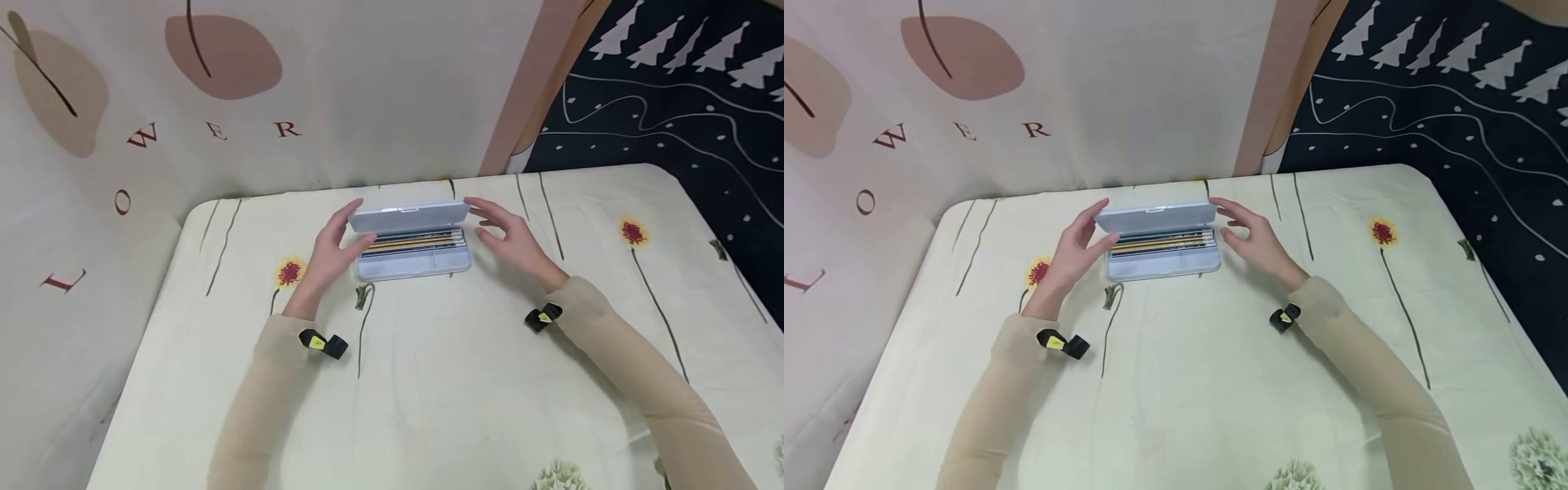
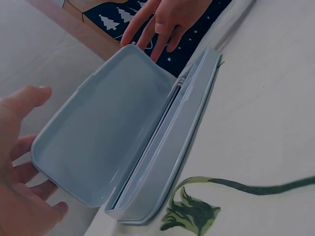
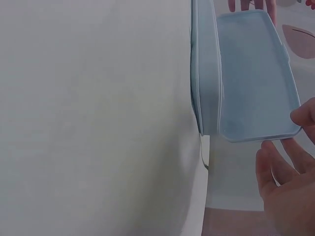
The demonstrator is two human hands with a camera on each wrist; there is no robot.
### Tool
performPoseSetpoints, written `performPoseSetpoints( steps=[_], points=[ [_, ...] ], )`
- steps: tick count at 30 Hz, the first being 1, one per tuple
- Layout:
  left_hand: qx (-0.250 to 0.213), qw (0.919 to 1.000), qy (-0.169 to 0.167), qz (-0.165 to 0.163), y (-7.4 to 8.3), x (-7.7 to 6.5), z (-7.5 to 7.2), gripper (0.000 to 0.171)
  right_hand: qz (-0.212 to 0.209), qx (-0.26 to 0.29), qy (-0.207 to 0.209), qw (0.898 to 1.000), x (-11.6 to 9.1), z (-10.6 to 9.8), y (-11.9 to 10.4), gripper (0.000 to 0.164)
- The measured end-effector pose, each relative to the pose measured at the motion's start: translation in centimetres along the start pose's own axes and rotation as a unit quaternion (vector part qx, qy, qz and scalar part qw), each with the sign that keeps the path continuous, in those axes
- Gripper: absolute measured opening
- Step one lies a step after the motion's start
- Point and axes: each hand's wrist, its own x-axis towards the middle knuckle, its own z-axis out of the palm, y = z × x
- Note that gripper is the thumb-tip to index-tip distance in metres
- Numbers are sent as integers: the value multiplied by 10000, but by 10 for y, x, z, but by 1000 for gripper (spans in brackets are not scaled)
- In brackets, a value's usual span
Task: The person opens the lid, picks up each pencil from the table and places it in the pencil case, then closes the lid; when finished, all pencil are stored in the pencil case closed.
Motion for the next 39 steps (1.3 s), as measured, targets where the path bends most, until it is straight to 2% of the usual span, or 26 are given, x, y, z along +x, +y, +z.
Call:
performPoseSetpoints(
  steps=[3, 7, 17, 18, 24, 27, 33, 39],
  points=[
    [-47, 9999, 75, 64, -1, -4, 0, 54, -25, -4, 3, 10000, -4, 0, -2, 47],
    [-65, 9998, -4, 162, -2, -7, -1, 43, -9, 1, 4, 10000, -10, 0, -3, 46],
    [-180, 9997, -164, -23, -9, -10, 4, 34, 1, 32, 9, 10000, -21, 3, -5, 32],
    [-173, 9997, -152, -40, -15, -9, 6, 34, 11, 48, 19, 10000, -22, 3, -6, 31],
    [53, 9999, -157, 20, -51, -1, 11, 34, 71, 30, 117, 9999, -25, 3, -10, 26],
    [213, 9993, -298, 20, -53, 0, 12, 34, 72, 43, 148, 9999, -25, 4, -7, 23],
    [862, 9935, -715, -225, -52, 1, 13, 40, 272, 46, -22, 9996, -23, 9, 19, 23],
    [1283, 9856, -1057, -322, -51, 1, 14, 51, 649, -102, -167, 9977, -18, 14, 18, 23]
  ],
)
